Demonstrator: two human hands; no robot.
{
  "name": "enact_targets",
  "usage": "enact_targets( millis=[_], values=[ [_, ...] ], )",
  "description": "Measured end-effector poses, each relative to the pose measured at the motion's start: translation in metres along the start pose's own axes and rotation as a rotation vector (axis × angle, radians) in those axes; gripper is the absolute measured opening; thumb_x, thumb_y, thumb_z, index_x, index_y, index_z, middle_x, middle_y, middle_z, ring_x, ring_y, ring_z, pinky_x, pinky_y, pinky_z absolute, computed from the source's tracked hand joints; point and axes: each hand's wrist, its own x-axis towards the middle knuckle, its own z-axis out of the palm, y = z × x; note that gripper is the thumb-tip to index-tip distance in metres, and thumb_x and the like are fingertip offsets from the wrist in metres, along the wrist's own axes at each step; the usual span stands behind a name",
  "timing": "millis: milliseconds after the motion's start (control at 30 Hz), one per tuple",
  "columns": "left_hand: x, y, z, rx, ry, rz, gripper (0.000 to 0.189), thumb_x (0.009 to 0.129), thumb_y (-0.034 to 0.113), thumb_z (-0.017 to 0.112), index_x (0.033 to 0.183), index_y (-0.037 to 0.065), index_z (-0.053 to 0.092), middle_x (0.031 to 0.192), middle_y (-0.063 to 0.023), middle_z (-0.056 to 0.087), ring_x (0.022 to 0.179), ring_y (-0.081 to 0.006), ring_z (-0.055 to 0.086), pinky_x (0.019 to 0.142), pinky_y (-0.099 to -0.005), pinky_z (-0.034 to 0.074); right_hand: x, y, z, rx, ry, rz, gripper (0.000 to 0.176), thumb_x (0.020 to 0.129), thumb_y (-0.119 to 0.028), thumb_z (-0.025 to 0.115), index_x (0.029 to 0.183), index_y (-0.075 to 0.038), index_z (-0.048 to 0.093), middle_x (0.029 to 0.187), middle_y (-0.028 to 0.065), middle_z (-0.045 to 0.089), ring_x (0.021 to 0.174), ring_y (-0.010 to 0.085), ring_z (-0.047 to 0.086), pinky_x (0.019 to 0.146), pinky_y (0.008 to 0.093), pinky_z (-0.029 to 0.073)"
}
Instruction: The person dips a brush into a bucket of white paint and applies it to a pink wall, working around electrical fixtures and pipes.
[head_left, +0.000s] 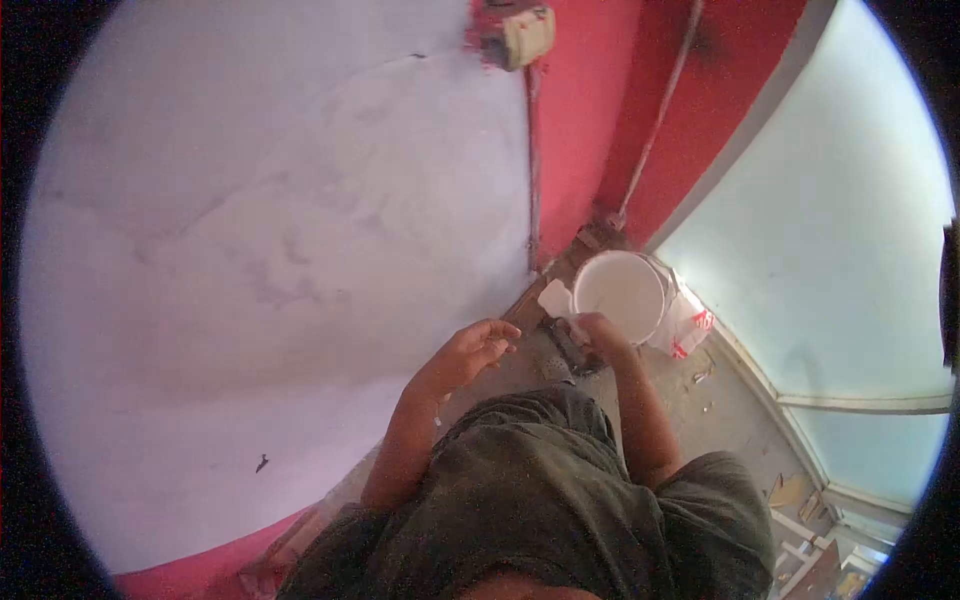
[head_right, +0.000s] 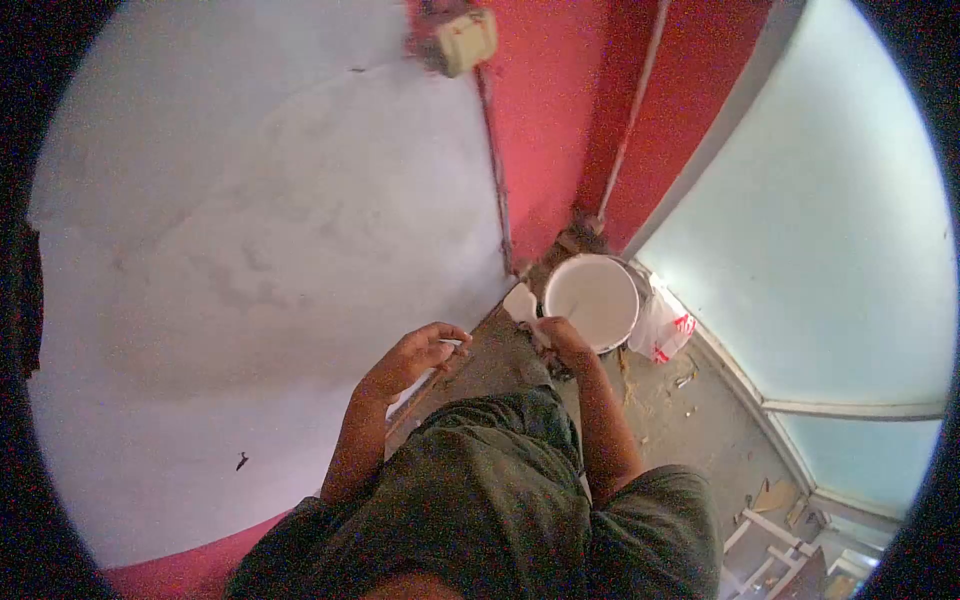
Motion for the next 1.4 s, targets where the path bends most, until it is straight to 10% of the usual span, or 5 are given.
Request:
enact_targets(
  millis=[467, 667, 1000, 1233, 1400],
  values=[
    [-0.188, 0.008, -0.055, 0.223, -0.008, 0.475, 0.024, 0.101, 0.022, 0.054, 0.115, 0.004, 0.063, 0.127, -0.0128, 0.059, 0.124, -0.0257, 0.052, 0.106, -0.0409, 0.039, -0.081, -0.117, 0.304, -0.721, 0.119, -0.887, 0.046, 0.092, -0.009, 0.061, 0.136, 0.004, 0.054, 0.103, 0.0172, 0.072, 0.092, 0.0125, 0.062, 0.080, 0.0260, 0.050],
    [-0.244, 0.005, -0.064, 0.174, -0.031, 0.483, 0.025, 0.102, 0.023, 0.054, 0.113, 0.002, 0.063, 0.127, -0.0135, 0.059, 0.125, -0.0268, 0.052, 0.106, -0.0417, 0.039, -0.086, -0.147, 0.400, -0.832, 0.176, -1.362, 0.054, 0.096, -0.011, 0.060, 0.147, -0.007, 0.044, 0.082, 0.0213, 0.066, 0.069, 0.0249, 0.067, 0.061, 0.0347, 0.051],
    [-0.264, -0.015, -0.071, 0.098, -0.019, 0.434, 0.031, 0.100, 0.025, 0.056, 0.120, 0.002, 0.061, 0.125, -0.0114, 0.060, 0.120, -0.0230, 0.054, 0.103, -0.0393, 0.041, 0.030, 0.003, 0.336, -1.409, 0.221, -0.943, 0.056, 0.098, -0.018, 0.050, 0.150, -0.003, 0.035, 0.071, 0.0199, 0.062, 0.061, 0.0408, 0.062, 0.057, 0.0522, 0.050],
    [-0.254, -0.028, -0.072, 0.222, -0.037, 0.468, 0.032, 0.101, 0.024, 0.055, 0.125, 0.003, 0.058, 0.124, -0.0103, 0.061, 0.119, -0.0219, 0.055, 0.102, -0.0390, 0.043, -0.086, -0.145, 0.409, -1.542, 0.335, -0.847, 0.029, 0.096, -0.027, 0.049, 0.097, -0.006, 0.069, 0.085, 0.0219, 0.068, 0.079, 0.0426, 0.066, 0.072, 0.0543, 0.052],
    [-0.248, -0.024, -0.060, 0.172, -0.070, 0.496, 0.036, 0.102, 0.033, 0.055, 0.124, 0.004, 0.059, 0.129, -0.0110, 0.059, 0.123, -0.0243, 0.054, 0.103, -0.0408, 0.044, -0.179, -0.241, 0.472, -1.035, 0.337, -1.409, 0.026, 0.095, -0.017, 0.059, 0.112, 0.000, 0.067, 0.083, 0.0248, 0.067, 0.073, 0.0378, 0.068, 0.068, 0.0382, 0.053]
  ],
)
